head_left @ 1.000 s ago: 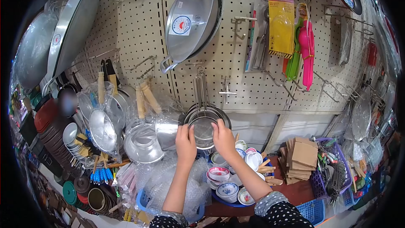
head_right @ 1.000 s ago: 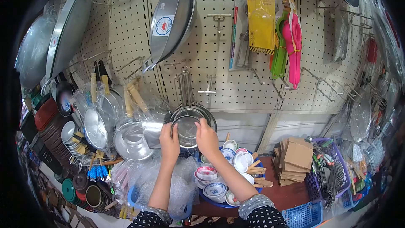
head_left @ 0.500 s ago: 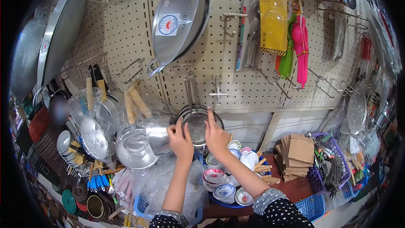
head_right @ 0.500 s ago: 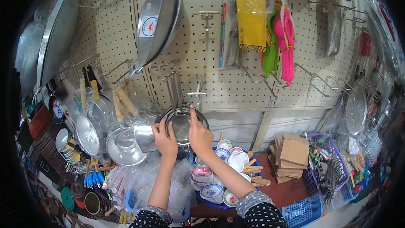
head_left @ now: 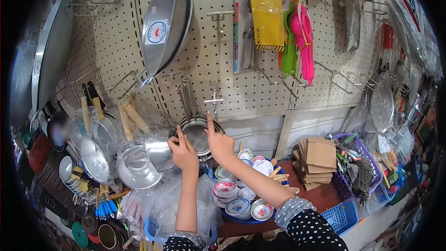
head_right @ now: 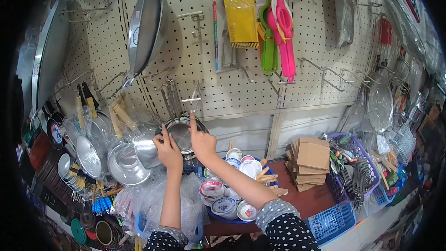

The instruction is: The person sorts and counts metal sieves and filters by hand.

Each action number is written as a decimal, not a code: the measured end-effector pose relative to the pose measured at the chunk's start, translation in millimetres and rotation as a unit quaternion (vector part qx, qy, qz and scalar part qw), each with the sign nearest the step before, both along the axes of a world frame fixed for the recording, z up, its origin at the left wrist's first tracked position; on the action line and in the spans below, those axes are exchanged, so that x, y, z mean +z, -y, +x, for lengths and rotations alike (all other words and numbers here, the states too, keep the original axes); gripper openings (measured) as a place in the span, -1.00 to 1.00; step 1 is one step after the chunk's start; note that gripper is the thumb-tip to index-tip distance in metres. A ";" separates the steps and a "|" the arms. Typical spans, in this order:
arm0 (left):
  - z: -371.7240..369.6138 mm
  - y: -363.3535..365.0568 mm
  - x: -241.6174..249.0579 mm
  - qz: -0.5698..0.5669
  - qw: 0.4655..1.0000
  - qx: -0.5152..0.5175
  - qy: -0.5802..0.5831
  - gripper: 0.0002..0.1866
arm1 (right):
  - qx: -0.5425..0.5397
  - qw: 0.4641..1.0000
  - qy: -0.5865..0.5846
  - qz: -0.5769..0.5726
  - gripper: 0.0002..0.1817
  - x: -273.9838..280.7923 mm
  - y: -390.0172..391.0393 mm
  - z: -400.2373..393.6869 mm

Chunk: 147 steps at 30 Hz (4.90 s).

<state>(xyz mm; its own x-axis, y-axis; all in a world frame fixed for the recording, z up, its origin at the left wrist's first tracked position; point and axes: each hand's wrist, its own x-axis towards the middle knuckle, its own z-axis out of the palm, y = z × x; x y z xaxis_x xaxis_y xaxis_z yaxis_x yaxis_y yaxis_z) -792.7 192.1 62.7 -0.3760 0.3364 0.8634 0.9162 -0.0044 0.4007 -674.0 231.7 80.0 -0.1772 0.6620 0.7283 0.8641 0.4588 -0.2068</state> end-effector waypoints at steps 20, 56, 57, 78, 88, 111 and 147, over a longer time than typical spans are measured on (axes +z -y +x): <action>226.0 137.3 -26.8 -0.139 0.872 -0.446 0.149 -0.84 | 0.052 0.970 -0.217 -0.101 -0.73 -42.5 170.8 256.6; 721.8 -83.6 -88.3 -0.384 0.689 -0.537 -0.299 -0.75 | 0.006 0.986 0.030 -0.164 -0.81 -137.4 17.6 779.1; 725.0 -86.2 -104.6 -0.367 0.715 -0.506 -0.313 -0.79 | 0.014 0.985 0.047 -0.165 -0.79 -144.2 10.4 776.1; 725.9 -96.3 -123.9 -0.466 0.707 -0.451 -0.282 -0.39 | 0.083 0.983 -0.002 -0.166 -0.84 -154.4 29.0 790.6; 727.6 -88.9 -115.1 -0.346 0.771 -0.484 -0.228 -0.47 | 0.114 0.976 -0.139 -0.119 -0.77 -112.8 67.1 775.6; 614.9 17.5 21.3 -0.413 0.610 -0.676 -0.030 -0.74 | 0.032 0.924 -0.276 -0.263 -0.74 1.5 154.4 702.7; 78.0 206.9 -26.0 -0.226 0.894 -0.241 0.301 -0.71 | 0.252 0.870 -0.245 -0.345 -0.70 -32.6 190.1 108.3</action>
<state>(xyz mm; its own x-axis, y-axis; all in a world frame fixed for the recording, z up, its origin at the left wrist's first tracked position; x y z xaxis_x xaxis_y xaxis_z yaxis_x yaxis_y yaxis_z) -714.7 -14.8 36.6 -0.4440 0.8485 0.2880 0.4685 -0.0541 0.8818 -565.7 41.6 47.4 -0.3515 0.9001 0.2574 0.3197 0.3739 -0.8706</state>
